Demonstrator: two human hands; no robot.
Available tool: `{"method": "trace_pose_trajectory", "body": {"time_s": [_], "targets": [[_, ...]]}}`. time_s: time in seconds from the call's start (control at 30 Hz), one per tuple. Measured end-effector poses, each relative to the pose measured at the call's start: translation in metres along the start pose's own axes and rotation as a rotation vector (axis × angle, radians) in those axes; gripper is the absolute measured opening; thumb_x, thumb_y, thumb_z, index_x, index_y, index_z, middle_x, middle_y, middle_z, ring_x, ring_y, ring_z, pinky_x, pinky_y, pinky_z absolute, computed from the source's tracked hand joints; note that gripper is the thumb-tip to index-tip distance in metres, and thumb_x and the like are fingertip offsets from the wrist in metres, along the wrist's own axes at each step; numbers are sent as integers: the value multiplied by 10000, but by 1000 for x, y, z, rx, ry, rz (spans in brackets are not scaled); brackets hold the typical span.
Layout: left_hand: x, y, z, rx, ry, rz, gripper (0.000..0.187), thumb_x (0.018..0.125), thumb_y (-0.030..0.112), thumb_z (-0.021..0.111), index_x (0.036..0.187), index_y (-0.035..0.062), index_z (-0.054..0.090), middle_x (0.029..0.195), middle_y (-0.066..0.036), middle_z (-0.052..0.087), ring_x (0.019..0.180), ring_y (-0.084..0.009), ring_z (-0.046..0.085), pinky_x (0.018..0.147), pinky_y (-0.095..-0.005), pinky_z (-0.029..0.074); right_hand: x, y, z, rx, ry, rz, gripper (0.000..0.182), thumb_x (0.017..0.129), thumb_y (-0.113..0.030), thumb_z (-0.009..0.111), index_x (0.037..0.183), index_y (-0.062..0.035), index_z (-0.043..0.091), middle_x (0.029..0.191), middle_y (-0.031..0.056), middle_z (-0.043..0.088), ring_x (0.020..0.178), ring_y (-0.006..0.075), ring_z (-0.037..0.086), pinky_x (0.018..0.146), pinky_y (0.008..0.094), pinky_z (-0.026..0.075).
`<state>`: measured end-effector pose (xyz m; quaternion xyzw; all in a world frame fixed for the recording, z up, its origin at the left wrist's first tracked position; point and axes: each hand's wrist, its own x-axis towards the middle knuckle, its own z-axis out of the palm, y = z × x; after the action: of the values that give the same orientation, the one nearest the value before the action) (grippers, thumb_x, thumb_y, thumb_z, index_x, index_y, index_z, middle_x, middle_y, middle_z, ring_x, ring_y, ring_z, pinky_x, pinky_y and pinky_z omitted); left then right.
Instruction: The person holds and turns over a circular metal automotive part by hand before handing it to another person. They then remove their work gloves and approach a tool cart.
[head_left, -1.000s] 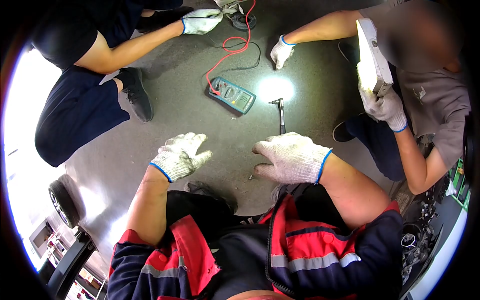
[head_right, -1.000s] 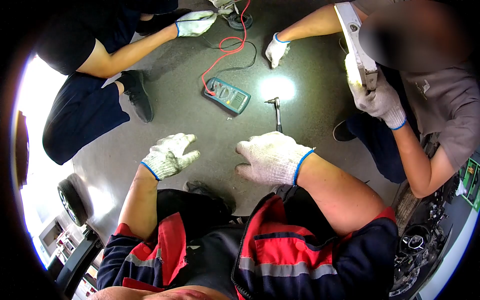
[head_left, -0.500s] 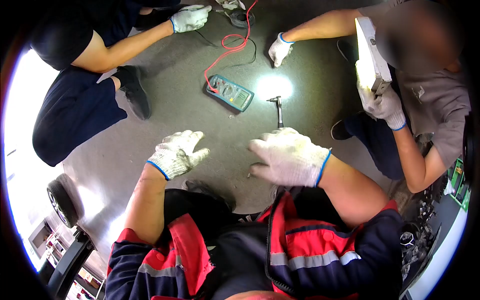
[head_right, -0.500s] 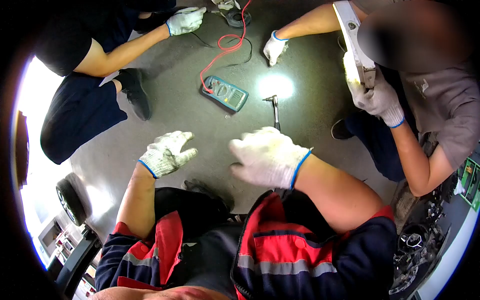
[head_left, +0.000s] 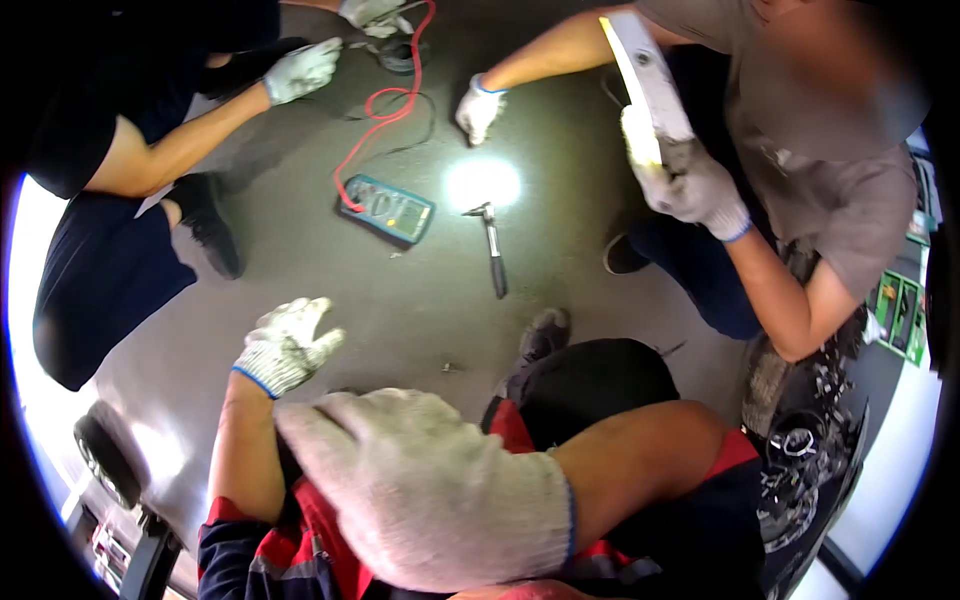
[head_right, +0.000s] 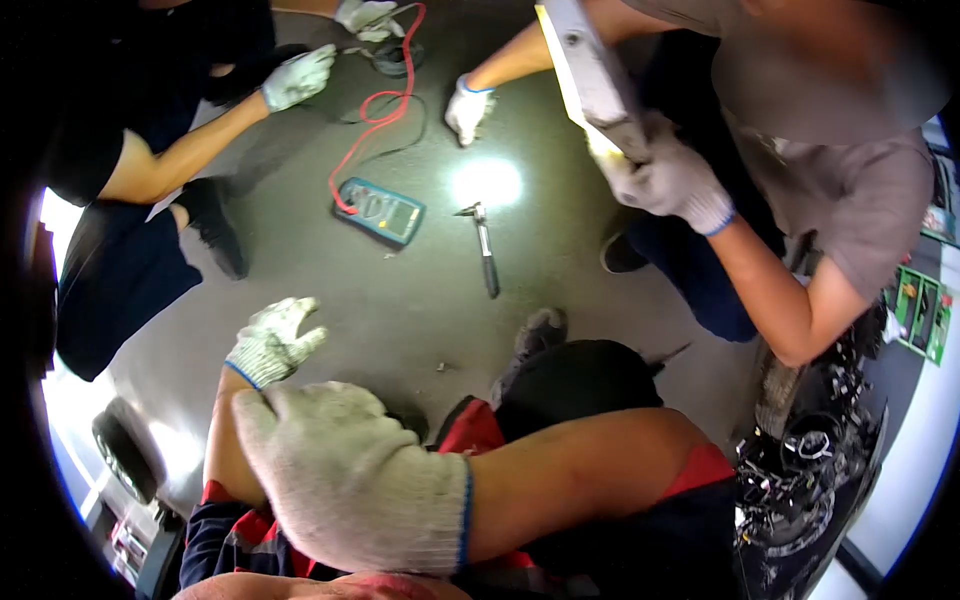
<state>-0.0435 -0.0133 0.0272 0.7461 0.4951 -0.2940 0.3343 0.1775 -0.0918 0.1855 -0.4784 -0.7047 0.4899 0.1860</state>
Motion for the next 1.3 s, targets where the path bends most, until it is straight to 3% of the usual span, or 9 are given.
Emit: {"method": "trace_pose_trajectory", "body": {"time_s": [0.17,0.27,0.33,0.43,0.53,0.73,0.87,1.13,1.3], "targets": [[9,-2,-2,-9,-27,13,654,1035,514,594,1510,66,578,1502,-217,609,1420,-395,553,1204,-489,430,1,-2,-5,-251,273,-24,601,869,-244,690,1398,25,601,1045,131,689,888,254,705,767,393,578],[3,-10,13,-30,59,71,637,1040,519,584,1494,72,591,1482,-226,619,1395,-409,570,1184,-495,446,0,4,-22,-308,250,-90,495,847,-231,717,1280,-4,638,986,84,693,879,250,703,773,395,577],[4,-8,5,-21,33,84,633,1046,525,573,1495,79,590,1484,-228,617,1400,-410,566,1180,-500,450,-3,-13,-34,-337,261,95,420,820,-123,714,1239,-143,732,1125,38,742,1029,260,729,896,413,599],[-1,-2,-3,-44,-1,27,652,1045,549,562,1506,89,580,1517,-214,602,1426,-405,552,1184,-509,452,-14,3,-40,-337,198,23,522,780,-112,733,1299,-151,715,1154,33,734,1047,271,722,897,423,603],[1,-7,2,-11,24,31,661,1048,554,555,1519,90,571,1550,-209,580,1437,-402,544,1208,-494,431,-7,-25,-32,-370,191,202,583,765,-93,732,1346,-108,684,1188,67,716,1062,294,712,899,443,599],[6,-6,6,14,12,27,656,1047,529,568,1512,65,581,1551,-224,577,1439,-394,541,1216,-473,423,1,7,-19,-312,255,-12,426,867,-183,710,1243,-2,624,1016,120,662,866,263,704,809,409,596],[18,-5,1,-21,-41,42,639,1039,510,589,1491,59,591,1469,-209,627,1381,-385,580,1177,-497,446,5,15,-16,-286,231,-100,539,839,-159,713,1334,30,613,1047,146,690,911,306,693,821,430,574],[-2,6,-8,-41,-5,-1,612,1043,509,582,1502,104,594,1555,-201,584,1463,-392,521,1225,-473,415,23,119,-46,-710,-130,15,269,886,-220,658,1024,11,672,922,185,724,876,347,743,844,474,571],[-9,8,-10,-71,38,35,629,1041,520,583,1512,104,586,1550,-193,587,1446,-403,532,1217,-476,419,21,133,-38,-613,-299,105,323,921,-300,693,1050,-5,687,989,208,743,937,391,758,888,495,584]]}}
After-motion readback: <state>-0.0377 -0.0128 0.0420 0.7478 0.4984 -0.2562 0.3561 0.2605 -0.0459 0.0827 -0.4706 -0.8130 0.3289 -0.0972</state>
